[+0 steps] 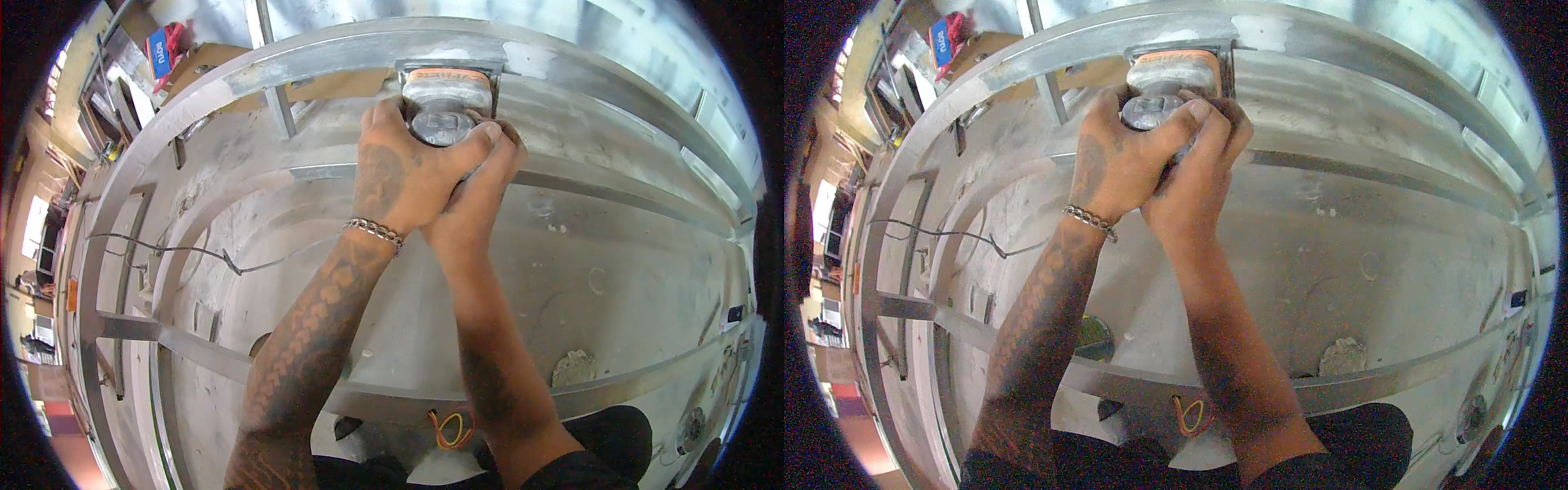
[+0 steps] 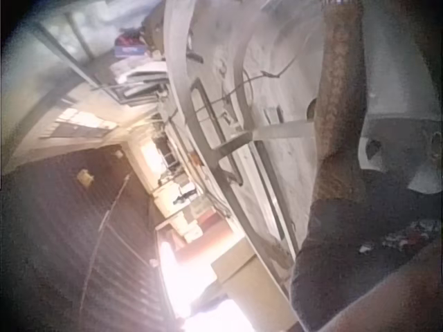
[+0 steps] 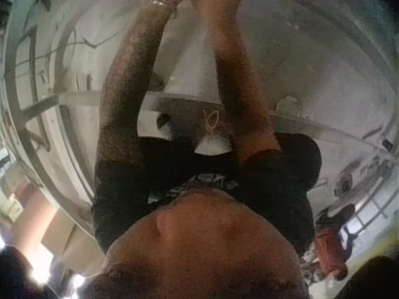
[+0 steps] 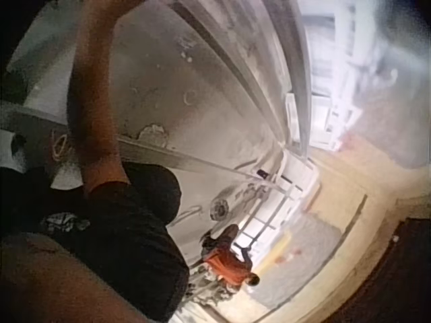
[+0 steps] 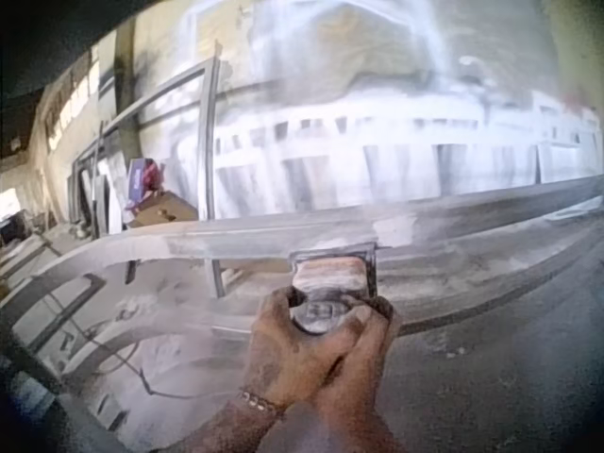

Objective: The person sands the surface of a curved metal frame using a power sander, moving the tool along the length of the metal to smooth the joints.

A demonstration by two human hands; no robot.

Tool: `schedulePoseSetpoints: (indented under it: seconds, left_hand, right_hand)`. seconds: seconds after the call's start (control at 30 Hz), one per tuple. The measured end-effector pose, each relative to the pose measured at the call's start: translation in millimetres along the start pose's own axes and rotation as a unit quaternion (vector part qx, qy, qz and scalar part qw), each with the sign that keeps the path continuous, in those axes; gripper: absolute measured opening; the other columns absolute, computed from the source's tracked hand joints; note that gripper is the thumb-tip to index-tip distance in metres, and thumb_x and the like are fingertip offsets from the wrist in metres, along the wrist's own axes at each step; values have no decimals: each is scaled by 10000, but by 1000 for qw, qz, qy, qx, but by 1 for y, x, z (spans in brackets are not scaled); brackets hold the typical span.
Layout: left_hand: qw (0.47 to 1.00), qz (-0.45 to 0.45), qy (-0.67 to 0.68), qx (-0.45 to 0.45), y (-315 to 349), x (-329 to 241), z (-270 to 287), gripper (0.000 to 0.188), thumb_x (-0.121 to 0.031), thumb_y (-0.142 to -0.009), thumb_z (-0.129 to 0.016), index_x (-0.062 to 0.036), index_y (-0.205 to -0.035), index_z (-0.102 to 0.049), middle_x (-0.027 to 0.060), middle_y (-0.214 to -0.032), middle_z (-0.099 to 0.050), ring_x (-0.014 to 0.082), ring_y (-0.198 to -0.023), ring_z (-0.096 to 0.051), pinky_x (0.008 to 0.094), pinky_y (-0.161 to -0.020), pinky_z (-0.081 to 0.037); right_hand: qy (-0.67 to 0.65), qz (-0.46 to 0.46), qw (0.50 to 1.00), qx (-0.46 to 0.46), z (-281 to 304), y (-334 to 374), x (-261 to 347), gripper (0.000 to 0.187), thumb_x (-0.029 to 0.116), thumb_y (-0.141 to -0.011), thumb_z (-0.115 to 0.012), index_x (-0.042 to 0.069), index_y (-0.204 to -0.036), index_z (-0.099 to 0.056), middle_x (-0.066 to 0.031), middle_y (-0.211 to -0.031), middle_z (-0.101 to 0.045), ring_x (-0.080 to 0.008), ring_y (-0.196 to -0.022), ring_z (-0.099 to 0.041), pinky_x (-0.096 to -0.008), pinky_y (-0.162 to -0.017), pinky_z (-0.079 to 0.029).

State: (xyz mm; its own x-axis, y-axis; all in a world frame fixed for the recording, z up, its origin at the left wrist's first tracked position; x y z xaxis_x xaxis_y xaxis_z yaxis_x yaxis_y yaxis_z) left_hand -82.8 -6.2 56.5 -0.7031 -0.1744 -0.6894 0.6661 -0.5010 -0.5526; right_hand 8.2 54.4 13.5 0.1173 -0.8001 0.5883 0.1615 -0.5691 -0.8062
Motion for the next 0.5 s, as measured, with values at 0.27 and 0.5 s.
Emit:
schedulePoseSetpoints:
  seconds: [0.27,0.5]
  left_hand:
    - [992,68,97,42,0,2,-3,787,-525,-666,-842,133,-1037,-624,286,-1079,-621,397,-1047,-611,440,-918,-507]
    - [993,58,89,42,-1,6,-3,831,-529,-661,-836,155,-1070,-601,279,-1089,-610,392,-1049,-616,435,-907,-517]
  right_hand:
    - [-5,3,1000,1,-1,0,0,731,150,-753,-798,37,-1350,-392,-256,-1347,-359,-481,-1258,-422,-522,-1018,-425]
    - [2,-4,1000,-11,-2,3,1,738,150,-747,-801,28,-1338,-377,-255,-1341,-362,-480,-1255,-420,-518,-1022,-416]
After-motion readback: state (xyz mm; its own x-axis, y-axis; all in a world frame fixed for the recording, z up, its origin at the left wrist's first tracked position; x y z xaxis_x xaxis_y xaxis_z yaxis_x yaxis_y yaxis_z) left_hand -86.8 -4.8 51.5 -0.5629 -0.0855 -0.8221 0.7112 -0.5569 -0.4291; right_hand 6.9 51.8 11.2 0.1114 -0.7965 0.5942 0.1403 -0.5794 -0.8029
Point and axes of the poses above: each hand's wrist, its own y-axis away from the middle knuckle, its own z-axis out of the back of the hand, x = y × z, the point moved 6 cm from there along -y, towards the middle knuckle
